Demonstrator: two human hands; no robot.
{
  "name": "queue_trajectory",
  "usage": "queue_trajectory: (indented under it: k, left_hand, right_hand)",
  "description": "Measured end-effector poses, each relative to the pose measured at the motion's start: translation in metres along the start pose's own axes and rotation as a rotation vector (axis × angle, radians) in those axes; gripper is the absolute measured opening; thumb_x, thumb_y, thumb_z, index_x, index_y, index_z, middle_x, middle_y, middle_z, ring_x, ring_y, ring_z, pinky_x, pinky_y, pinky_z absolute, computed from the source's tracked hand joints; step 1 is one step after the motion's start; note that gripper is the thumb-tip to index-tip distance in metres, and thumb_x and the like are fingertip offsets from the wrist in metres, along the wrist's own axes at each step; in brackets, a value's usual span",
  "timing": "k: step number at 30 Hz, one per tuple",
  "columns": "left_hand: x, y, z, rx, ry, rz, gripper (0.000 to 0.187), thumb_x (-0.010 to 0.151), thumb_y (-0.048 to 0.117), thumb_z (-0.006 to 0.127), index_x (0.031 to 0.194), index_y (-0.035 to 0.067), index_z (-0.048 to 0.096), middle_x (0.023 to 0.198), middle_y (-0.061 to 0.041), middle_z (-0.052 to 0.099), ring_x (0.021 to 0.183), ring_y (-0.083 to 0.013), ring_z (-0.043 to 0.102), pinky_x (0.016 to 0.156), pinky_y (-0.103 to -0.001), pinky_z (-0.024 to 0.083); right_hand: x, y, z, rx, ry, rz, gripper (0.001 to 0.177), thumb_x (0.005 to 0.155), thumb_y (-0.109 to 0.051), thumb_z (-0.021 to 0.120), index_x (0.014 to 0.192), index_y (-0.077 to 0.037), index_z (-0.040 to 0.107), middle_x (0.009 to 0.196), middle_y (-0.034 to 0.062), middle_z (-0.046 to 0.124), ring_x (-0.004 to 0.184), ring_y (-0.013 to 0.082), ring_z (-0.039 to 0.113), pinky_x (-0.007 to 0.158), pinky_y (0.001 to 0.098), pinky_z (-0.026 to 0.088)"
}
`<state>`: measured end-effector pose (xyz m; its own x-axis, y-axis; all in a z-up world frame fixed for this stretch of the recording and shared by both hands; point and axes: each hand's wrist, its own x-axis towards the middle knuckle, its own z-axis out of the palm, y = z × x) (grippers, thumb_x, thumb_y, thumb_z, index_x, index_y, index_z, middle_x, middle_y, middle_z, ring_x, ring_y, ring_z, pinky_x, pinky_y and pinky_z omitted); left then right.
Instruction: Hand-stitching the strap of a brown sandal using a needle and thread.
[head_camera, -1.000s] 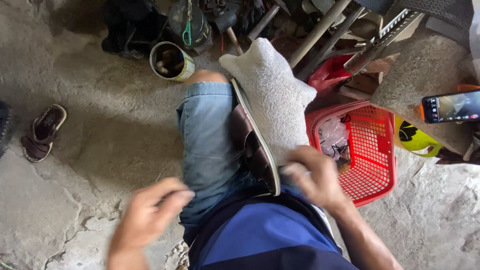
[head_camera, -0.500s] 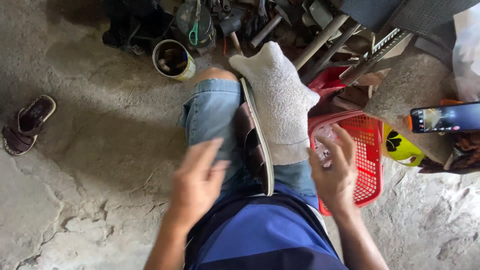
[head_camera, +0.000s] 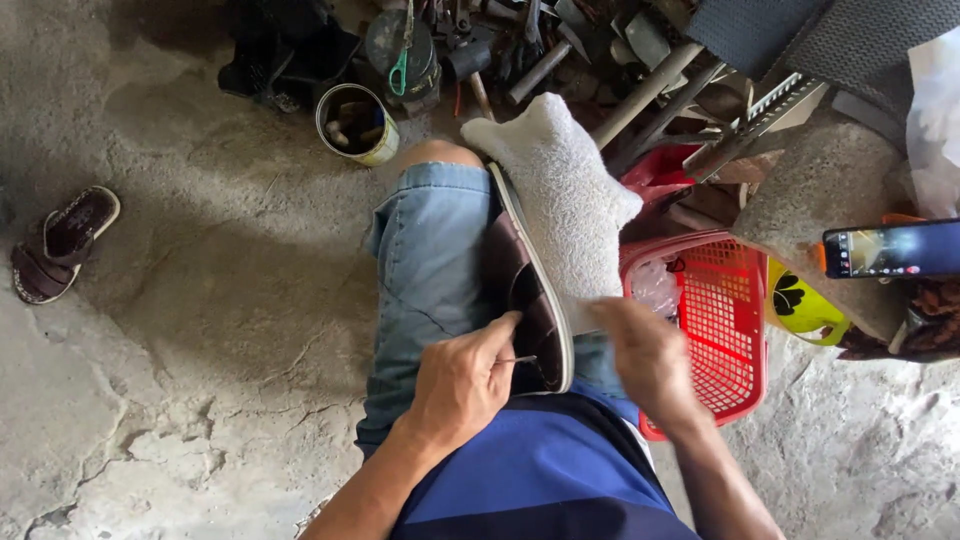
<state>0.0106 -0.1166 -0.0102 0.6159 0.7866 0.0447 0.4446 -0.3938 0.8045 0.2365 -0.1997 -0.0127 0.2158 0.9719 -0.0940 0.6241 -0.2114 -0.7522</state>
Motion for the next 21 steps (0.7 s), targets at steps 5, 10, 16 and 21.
queue_trajectory:
  k: [5, 10, 16, 21]
  left_hand:
    - [0.006, 0.003, 0.0, -0.02, -0.029, 0.017, 0.029, 0.088, -0.004, 0.057, 0.112, 0.005, 0.069, 0.061, -0.002, 0.06, 0.05, -0.0208, 0.063, 0.043, -0.036, 0.044]
    - [0.008, 0.003, -0.002, -0.092, -0.052, -0.01, 0.024, 0.087, -0.007, 0.056, 0.104, 0.006, 0.067, 0.062, -0.002, 0.047, 0.048, -0.0226, 0.05, 0.045, -0.037, 0.039]
    - [0.02, 0.016, -0.016, -0.312, -0.065, -0.095, 0.022, 0.097, 0.002, 0.056, 0.114, 0.007, 0.069, 0.063, 0.001, 0.051, 0.052, -0.0155, 0.048, 0.053, -0.032, 0.046]
    - [0.021, 0.018, -0.01, -0.361, -0.086, -0.087, 0.023, 0.1, 0.006, 0.057, 0.12, 0.003, 0.067, 0.065, 0.001, 0.058, 0.053, -0.0148, 0.056, 0.054, -0.032, 0.05]
  right_hand:
    - [-0.015, -0.004, -0.027, 0.015, -0.074, 0.279, 0.018, 0.104, -0.018, 0.054, 0.102, -0.01, 0.07, 0.078, 0.0012, 0.069, 0.055, 0.0099, 0.055, 0.049, 0.0276, 0.044]
    - [-0.01, -0.024, -0.029, 1.21, -0.089, -0.116, 0.019, 0.108, -0.024, 0.058, 0.102, -0.015, 0.075, 0.114, 0.0183, 0.07, 0.11, 0.033, 0.066, 0.112, 0.0585, 0.044]
    - [0.013, -0.041, -0.035, 0.069, -0.462, 0.045, 0.106, 0.07, -0.068, 0.074, 0.155, -0.016, 0.037, 0.149, 0.0095, 0.049, 0.076, 0.0115, 0.062, 0.059, 0.0305, 0.059]
    - [0.003, -0.011, -0.028, -0.02, -0.437, -0.078, 0.103, 0.074, -0.076, 0.066, 0.145, -0.003, 0.048, 0.123, 0.0111, 0.068, 0.102, 0.0247, 0.068, 0.092, 0.0419, 0.053]
